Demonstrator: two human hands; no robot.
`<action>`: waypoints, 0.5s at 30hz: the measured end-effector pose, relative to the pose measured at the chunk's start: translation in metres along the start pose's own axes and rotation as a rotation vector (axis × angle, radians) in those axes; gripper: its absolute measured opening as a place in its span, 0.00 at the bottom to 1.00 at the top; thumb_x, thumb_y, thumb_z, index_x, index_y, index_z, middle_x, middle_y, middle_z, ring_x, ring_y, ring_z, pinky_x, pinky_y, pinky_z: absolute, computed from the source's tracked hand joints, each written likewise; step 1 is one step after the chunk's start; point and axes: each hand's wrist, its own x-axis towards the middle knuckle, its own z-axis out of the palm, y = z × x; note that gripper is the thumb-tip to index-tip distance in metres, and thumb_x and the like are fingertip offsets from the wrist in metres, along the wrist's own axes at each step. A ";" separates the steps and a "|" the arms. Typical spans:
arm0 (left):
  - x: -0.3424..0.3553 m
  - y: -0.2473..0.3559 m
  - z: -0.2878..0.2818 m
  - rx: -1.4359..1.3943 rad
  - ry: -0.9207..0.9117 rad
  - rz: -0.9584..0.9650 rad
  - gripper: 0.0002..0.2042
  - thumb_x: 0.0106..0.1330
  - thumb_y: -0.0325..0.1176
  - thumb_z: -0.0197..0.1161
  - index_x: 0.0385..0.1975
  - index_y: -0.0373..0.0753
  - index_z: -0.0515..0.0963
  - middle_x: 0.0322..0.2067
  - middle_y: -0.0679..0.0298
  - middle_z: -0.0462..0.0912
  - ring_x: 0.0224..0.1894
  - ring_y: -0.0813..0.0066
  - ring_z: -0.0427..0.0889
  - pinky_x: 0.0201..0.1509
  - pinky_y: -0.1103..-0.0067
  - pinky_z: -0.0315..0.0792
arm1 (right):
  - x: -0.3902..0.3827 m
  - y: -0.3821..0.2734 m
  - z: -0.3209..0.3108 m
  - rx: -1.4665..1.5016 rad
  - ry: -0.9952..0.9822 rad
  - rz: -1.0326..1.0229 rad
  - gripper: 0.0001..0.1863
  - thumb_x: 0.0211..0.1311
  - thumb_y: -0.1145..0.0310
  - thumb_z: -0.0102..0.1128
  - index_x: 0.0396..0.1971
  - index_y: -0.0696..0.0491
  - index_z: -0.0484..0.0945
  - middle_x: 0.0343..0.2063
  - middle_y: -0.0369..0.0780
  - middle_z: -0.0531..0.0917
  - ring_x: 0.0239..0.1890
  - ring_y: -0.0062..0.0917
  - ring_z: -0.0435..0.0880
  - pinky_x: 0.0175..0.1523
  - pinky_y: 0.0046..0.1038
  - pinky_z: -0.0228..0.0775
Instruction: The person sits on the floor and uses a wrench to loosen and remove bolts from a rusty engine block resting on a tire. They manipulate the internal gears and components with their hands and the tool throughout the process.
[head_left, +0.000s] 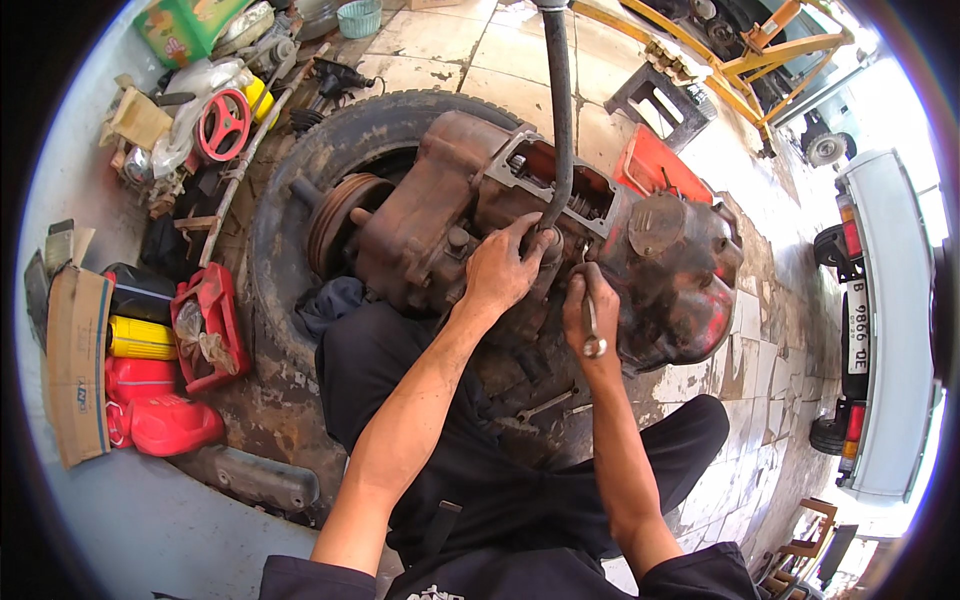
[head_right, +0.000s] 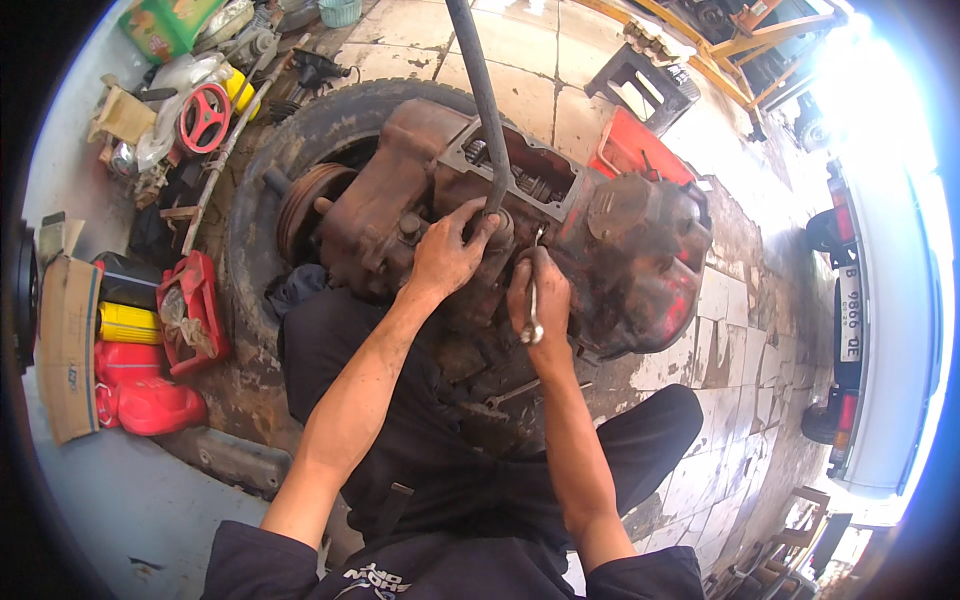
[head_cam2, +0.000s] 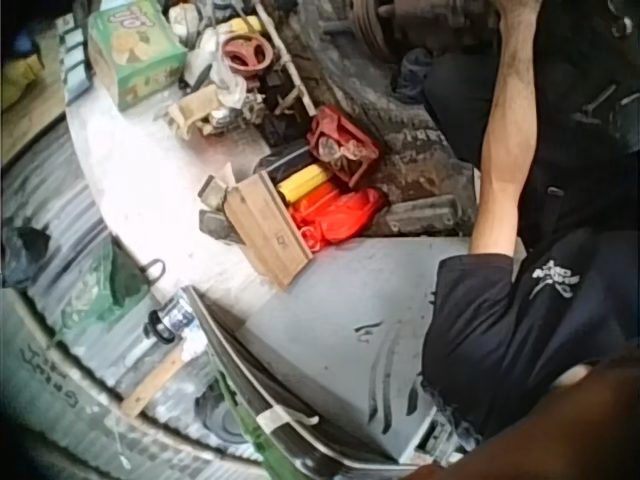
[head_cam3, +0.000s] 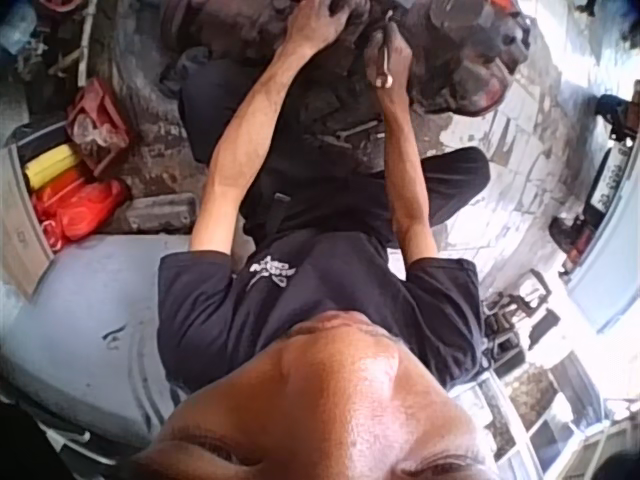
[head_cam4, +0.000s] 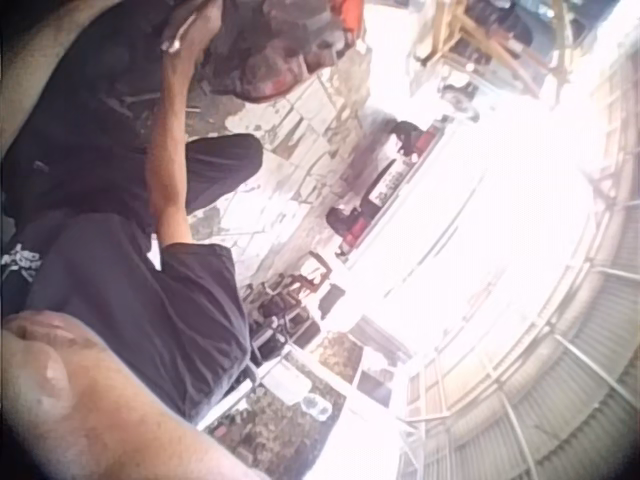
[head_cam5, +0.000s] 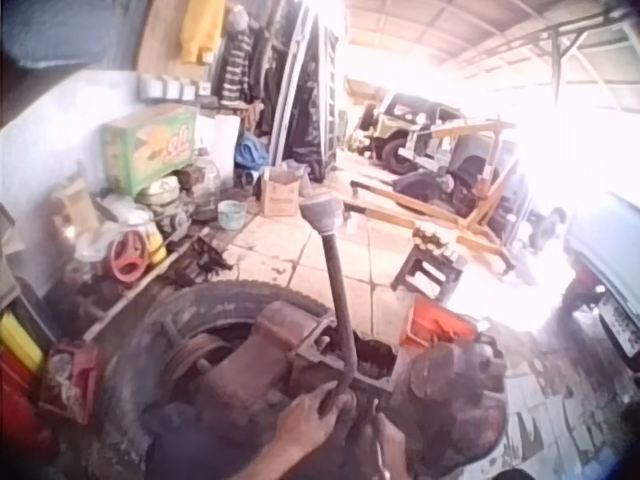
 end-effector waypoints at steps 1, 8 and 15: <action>0.001 0.001 0.001 0.001 -0.001 0.000 0.23 0.70 0.53 0.55 0.55 0.45 0.75 0.42 0.50 0.84 0.48 0.47 0.80 0.51 0.59 0.72 | -0.002 0.004 0.004 -0.041 0.002 -0.041 0.05 0.63 0.76 0.50 0.36 0.60 0.73 0.27 0.51 0.80 0.31 0.48 0.82 0.36 0.42 0.73; 0.000 0.003 0.001 0.015 0.027 -0.007 0.21 0.70 0.53 0.56 0.53 0.44 0.77 0.42 0.50 0.84 0.48 0.46 0.81 0.50 0.62 0.74 | -0.008 0.010 0.015 -0.104 0.030 -0.050 0.05 0.62 0.75 0.52 0.36 0.60 0.74 0.29 0.51 0.79 0.32 0.48 0.81 0.37 0.43 0.73; 0.000 0.001 0.004 -0.001 0.029 -0.019 0.22 0.69 0.54 0.56 0.53 0.45 0.77 0.42 0.49 0.84 0.47 0.46 0.81 0.50 0.62 0.73 | -0.008 0.008 0.018 -0.066 -0.005 -0.029 0.06 0.62 0.74 0.51 0.36 0.60 0.72 0.30 0.52 0.78 0.34 0.51 0.79 0.38 0.45 0.71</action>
